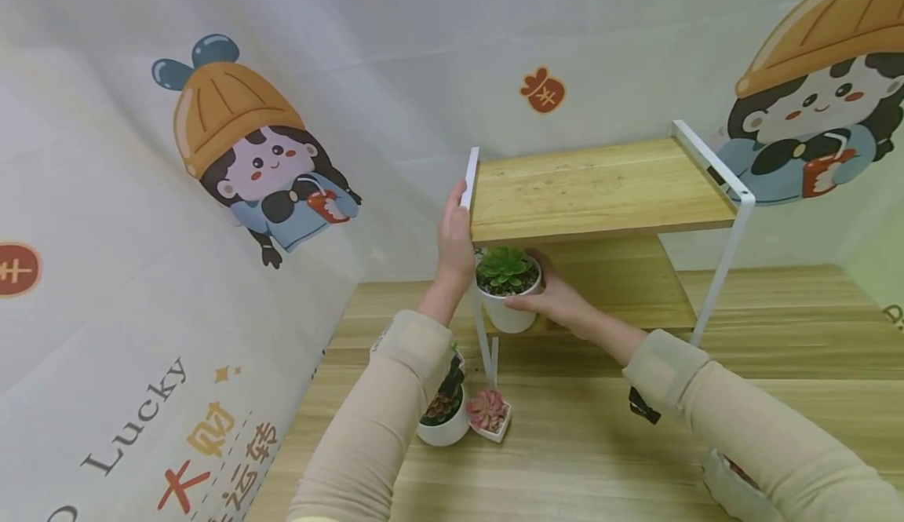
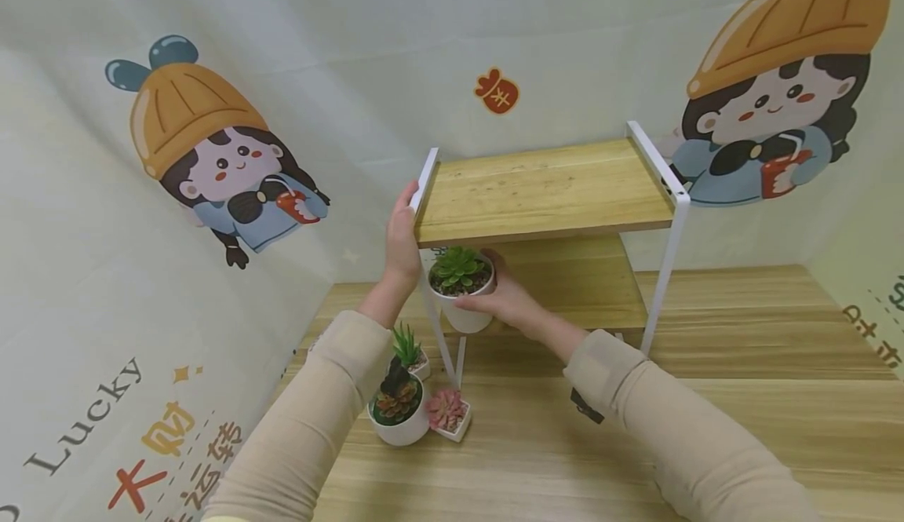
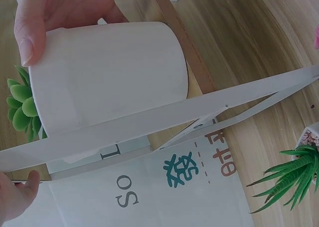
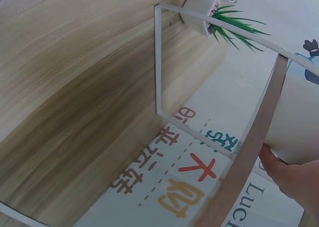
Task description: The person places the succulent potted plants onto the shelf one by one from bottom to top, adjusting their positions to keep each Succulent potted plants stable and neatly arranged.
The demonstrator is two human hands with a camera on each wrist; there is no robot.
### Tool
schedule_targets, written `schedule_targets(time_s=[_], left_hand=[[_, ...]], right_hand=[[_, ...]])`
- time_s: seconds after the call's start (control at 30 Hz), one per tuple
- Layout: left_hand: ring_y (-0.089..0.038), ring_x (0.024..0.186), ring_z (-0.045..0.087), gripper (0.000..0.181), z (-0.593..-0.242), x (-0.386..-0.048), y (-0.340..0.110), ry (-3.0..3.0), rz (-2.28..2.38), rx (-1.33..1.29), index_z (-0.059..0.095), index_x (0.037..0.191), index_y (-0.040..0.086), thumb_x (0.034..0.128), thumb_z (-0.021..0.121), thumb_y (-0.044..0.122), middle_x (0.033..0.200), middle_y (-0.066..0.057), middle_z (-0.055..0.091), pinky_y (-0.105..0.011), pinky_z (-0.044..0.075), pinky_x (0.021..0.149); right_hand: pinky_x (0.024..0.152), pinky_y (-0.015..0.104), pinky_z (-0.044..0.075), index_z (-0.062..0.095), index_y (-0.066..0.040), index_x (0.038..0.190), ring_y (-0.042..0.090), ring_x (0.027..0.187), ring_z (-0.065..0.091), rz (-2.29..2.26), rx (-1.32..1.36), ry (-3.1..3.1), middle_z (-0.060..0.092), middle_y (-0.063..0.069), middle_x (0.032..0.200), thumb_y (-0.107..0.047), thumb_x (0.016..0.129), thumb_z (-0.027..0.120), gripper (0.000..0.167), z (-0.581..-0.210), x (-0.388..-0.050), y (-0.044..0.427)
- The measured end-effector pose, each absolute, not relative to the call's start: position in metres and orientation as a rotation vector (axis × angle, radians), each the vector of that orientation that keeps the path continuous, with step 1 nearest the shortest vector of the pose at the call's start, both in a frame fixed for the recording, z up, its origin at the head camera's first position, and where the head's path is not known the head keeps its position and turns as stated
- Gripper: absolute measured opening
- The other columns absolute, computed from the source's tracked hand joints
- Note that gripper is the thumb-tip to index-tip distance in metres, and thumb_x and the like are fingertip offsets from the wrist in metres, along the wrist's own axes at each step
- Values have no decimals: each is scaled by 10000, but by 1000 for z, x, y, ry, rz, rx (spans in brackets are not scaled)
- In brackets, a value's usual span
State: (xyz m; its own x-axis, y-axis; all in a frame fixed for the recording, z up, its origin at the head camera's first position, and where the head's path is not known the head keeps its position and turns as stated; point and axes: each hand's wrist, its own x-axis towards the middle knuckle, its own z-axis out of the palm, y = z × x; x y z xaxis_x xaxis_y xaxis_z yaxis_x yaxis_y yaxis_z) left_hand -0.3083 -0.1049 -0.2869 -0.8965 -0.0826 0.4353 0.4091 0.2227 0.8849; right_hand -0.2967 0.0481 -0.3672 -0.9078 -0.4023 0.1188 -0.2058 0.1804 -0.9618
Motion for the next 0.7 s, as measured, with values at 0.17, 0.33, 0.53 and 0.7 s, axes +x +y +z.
schedule_targets(time_s=[0.17,0.33,0.53,0.7], left_hand=[[-193,1365,244,602,-286,-308,-103,-2112,-1717,-312,288,1427,63,866,209,265,1485,-74,284,-317,200,1115],[-197,1364,248,608,-285,-308,-101,-2110,-1728,-310,288,1428,67,862,210,274,1484,-72,287,-329,202,1115],[-192,1373,224,604,-285,-309,-102,-2124,-1721,-296,276,1432,61,869,206,267,1490,-57,277,-326,180,1123],[-192,1375,220,600,-286,-308,-103,-2123,-1713,-291,273,1432,57,874,197,263,1489,-58,279,-315,170,1125]], right_hand=[[1091,528,173,-53,-59,1464,380,1366,134,-1777,-579,2285,53,200,1515,-325,756,718,1080,-361,-294,57],[1048,566,241,-12,-68,1468,392,1357,163,-1700,-622,2331,73,195,1515,-317,779,700,1021,-349,-284,76],[1020,587,268,-35,-53,1461,429,1346,144,-1668,-745,2350,71,217,1505,-207,824,652,950,-342,-257,118],[1048,431,319,-59,0,1447,280,1351,222,-1718,-965,2389,152,169,1497,-45,820,621,926,-351,-231,160]])
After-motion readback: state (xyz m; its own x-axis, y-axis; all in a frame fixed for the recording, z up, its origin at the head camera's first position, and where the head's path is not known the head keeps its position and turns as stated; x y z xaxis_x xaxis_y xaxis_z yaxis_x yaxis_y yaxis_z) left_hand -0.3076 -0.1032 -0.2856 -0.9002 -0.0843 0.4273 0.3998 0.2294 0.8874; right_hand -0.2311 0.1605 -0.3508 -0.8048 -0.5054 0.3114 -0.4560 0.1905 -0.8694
